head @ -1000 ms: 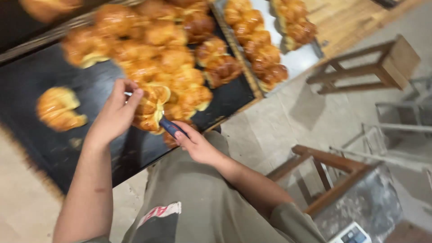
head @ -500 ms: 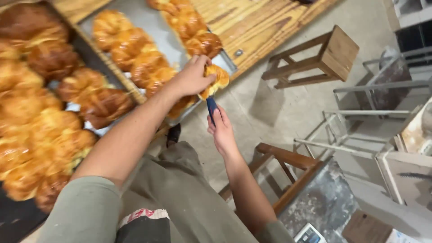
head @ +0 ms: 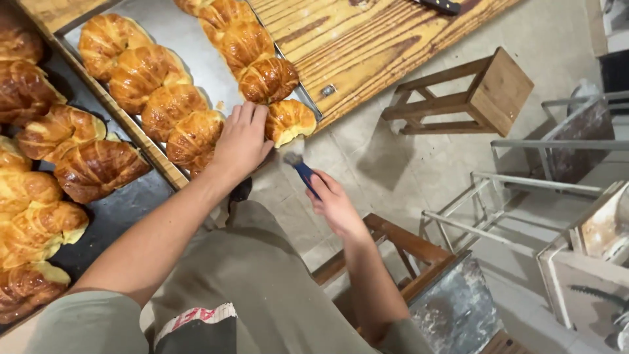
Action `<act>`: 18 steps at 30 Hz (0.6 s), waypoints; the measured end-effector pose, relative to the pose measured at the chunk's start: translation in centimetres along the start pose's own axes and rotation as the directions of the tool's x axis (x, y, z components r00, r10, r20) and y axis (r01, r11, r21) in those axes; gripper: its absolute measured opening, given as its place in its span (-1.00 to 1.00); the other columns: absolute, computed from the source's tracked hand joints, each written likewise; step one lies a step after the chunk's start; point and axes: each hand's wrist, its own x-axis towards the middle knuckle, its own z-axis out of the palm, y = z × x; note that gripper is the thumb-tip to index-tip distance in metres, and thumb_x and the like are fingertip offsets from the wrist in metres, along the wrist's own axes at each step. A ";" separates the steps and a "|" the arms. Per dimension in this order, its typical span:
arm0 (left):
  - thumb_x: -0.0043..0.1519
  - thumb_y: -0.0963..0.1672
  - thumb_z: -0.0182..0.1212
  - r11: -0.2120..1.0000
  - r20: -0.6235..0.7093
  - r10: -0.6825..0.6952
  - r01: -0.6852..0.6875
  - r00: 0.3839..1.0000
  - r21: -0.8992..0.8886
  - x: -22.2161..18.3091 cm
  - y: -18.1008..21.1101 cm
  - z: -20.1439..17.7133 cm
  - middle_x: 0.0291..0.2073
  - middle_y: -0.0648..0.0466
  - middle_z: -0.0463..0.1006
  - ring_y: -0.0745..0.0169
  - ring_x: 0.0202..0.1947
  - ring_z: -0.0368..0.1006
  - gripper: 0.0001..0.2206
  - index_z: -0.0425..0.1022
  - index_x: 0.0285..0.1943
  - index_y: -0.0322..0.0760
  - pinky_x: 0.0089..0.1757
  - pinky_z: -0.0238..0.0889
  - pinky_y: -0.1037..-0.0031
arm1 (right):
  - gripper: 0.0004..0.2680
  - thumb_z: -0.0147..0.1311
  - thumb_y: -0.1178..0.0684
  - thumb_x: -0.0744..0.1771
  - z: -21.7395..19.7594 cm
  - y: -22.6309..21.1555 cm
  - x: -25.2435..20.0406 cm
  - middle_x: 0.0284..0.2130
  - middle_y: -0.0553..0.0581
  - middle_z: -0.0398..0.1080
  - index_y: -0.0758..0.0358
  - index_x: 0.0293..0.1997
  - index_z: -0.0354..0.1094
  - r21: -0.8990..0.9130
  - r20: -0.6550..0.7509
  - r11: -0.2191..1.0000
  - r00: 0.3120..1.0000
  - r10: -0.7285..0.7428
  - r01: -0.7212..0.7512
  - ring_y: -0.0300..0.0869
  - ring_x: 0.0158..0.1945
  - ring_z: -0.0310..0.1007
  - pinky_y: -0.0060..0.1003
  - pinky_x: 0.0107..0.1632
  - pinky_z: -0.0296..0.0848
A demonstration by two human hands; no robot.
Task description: Transferring baked croissants from a large baking sheet to a smaller tray using a scraper and hands.
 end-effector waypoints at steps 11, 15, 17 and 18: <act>-0.01 -0.08 0.48 0.474 0.308 -0.505 0.557 0.807 -0.682 -2.5 5.7 -1.0 0.33 -0.44 0.08 -0.56 0.31 0.22 -0.04 -0.21 0.48 -0.17 0.28 0.13 -0.02 | -0.74 -0.16 0.00 0.46 -5.1 0.8 0.7 -0.54 0.08 0.26 0.20 0.30 0.24 -0.335 -0.291 0.913 0.897 -0.334 0.231 -0.31 -0.52 0.19 -0.48 -0.46 0.26; 0.00 -0.15 0.46 0.361 0.140 -0.558 0.392 0.818 -0.846 -1.1 6.0 1.2 0.33 -0.48 0.12 -0.53 0.39 0.12 -0.09 -0.16 0.45 -0.40 0.36 -0.02 0.04 | -0.73 -0.22 0.01 0.48 -4.4 1.9 4.4 -0.51 0.05 0.22 0.27 0.30 0.21 -0.245 -0.261 0.915 0.888 -0.380 0.320 -0.38 -0.48 0.15 -0.58 -0.43 0.25; -0.01 -0.24 0.44 0.415 -0.016 -0.526 0.240 0.851 -0.878 -0.8 6.1 1.3 0.24 -0.57 0.18 -0.65 0.35 0.11 -0.15 -0.06 0.43 -0.59 0.34 -0.03 -0.07 | -0.73 -0.22 -0.01 0.48 -4.5 2.4 5.5 -0.51 0.04 0.20 0.18 0.33 0.18 -0.193 -0.251 0.906 0.873 -0.418 0.378 -0.41 -0.53 0.12 -0.59 -0.50 0.17; -0.01 -0.24 0.44 0.410 -0.019 -0.531 0.237 0.847 -0.880 -0.8 5.7 2.0 0.24 -0.57 0.18 -0.65 0.35 0.11 -0.15 -0.06 0.43 -0.59 0.34 -0.03 -0.07 | -0.73 -0.22 -0.01 0.48 -4.5 2.5 5.5 -0.51 0.04 0.20 0.18 0.33 0.18 -0.199 -0.244 0.904 0.874 -0.420 0.379 -0.41 -0.53 0.12 -0.59 -0.50 0.17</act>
